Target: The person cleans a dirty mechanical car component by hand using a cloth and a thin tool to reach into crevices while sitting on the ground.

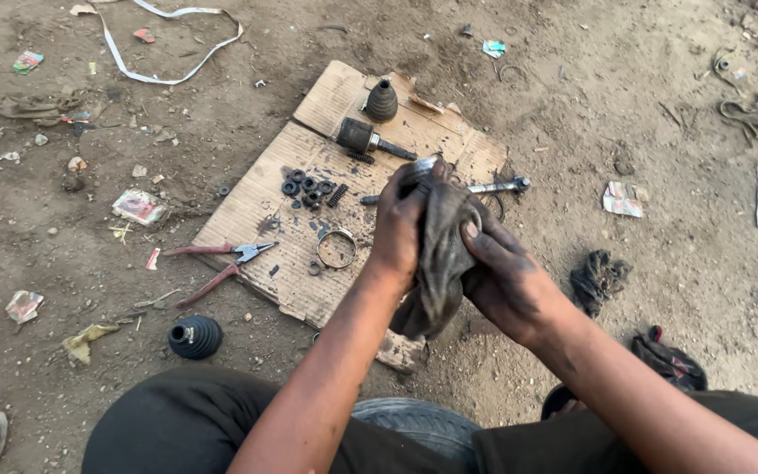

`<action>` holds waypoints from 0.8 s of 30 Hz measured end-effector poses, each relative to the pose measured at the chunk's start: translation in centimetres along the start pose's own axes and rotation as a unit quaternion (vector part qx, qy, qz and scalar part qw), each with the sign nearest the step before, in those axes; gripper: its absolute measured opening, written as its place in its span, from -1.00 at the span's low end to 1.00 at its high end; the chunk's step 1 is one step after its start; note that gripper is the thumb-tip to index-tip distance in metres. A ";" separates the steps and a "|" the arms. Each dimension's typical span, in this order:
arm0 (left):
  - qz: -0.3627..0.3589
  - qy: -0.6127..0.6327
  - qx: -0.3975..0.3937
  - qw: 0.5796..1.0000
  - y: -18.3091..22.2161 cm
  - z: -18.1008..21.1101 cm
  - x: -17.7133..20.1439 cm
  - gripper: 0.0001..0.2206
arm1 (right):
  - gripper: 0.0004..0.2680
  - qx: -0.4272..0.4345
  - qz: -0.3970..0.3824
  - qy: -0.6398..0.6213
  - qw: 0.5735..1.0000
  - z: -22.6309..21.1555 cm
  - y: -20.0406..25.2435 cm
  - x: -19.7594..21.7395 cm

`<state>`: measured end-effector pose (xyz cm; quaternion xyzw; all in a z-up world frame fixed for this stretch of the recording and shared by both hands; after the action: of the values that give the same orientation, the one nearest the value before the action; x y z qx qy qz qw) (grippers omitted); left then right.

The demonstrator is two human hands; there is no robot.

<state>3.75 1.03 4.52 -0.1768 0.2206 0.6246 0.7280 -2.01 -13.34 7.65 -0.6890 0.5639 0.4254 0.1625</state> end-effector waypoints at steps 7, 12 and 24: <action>-0.009 -0.053 -0.037 0.998 1.3 -0.8 -0.8 -0.52 | -0.56 0.014 -0.027 0.051 0.998 -0.6 1.6 -0.7; 0.025 -0.139 -0.071 0.987 2.2 -1.1 -2.6 -0.42 | -0.57 0.041 0.041 0.078 0.995 -0.7 1.3 -0.7; 0.079 -0.100 0.012 0.992 1.0 -1.2 -0.2 -0.55 | -0.39 -0.009 0.062 0.277 0.959 -0.6 1.7 -2.3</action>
<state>2.59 0.39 3.67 -0.0873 0.1676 0.6921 0.6967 -3.36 -12.83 10.22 -0.7451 0.6244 0.2321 -0.0329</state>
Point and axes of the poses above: each hand's wrist, its own y-axis away from the middle knuckle, its own x-axis out of the back of the hand, z = x × y, the point moved 1 cm from there along -y, towards the middle knuckle, and after that the axes turned 14 degrees about -y, right-handed, at the moved point
